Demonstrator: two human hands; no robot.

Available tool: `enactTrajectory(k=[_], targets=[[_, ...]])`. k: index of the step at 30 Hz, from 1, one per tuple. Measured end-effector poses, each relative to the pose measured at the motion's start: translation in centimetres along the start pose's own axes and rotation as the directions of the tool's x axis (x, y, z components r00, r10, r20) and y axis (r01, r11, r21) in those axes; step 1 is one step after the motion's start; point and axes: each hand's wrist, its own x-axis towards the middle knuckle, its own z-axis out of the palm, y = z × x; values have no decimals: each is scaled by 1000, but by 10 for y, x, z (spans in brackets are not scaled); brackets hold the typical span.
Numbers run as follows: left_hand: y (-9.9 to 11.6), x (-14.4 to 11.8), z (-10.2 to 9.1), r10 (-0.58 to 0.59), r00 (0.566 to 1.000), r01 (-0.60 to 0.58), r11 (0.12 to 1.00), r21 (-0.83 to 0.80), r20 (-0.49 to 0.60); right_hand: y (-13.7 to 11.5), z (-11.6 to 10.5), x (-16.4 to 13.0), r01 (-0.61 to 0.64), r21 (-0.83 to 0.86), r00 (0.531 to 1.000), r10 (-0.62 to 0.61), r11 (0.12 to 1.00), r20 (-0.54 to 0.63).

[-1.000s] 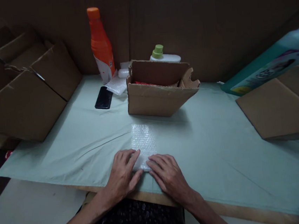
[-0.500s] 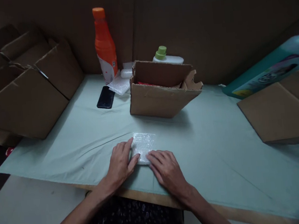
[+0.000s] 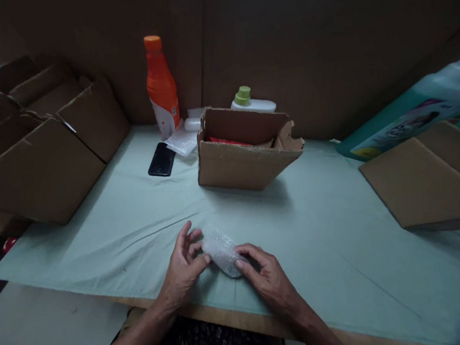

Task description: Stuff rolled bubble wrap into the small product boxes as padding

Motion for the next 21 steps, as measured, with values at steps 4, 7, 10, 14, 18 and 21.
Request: enactTrajectory(k=[4, 7, 10, 14, 18, 21], targets=[[0, -4, -1, -80, 994, 78, 997, 24, 80, -5, 3, -2, -12, -6, 997, 12, 1000, 71], [3, -7, 0, -90, 989, 81, 993, 82, 116, -1, 2, 0, -12, 15, 997, 10, 1000, 81], [6, -8, 2, -54, 982, 37, 994, 101, 179, 9, -4, 3, -32, 127, 999, 30, 991, 17], [8, -1, 8, 3, 964, -53, 982, 183, 267, 19, -14, 2, -209, 412, 974, 153, 887, 166], [40, 26, 23, 349, 851, -514, 705, 489, 392, 18, -34, 6, -247, 321, 962, 271, 914, -31], [91, 66, 43, 669, 496, -781, 65, 621, 554, 10, -67, 11, -129, 111, 979, 145, 985, -146]])
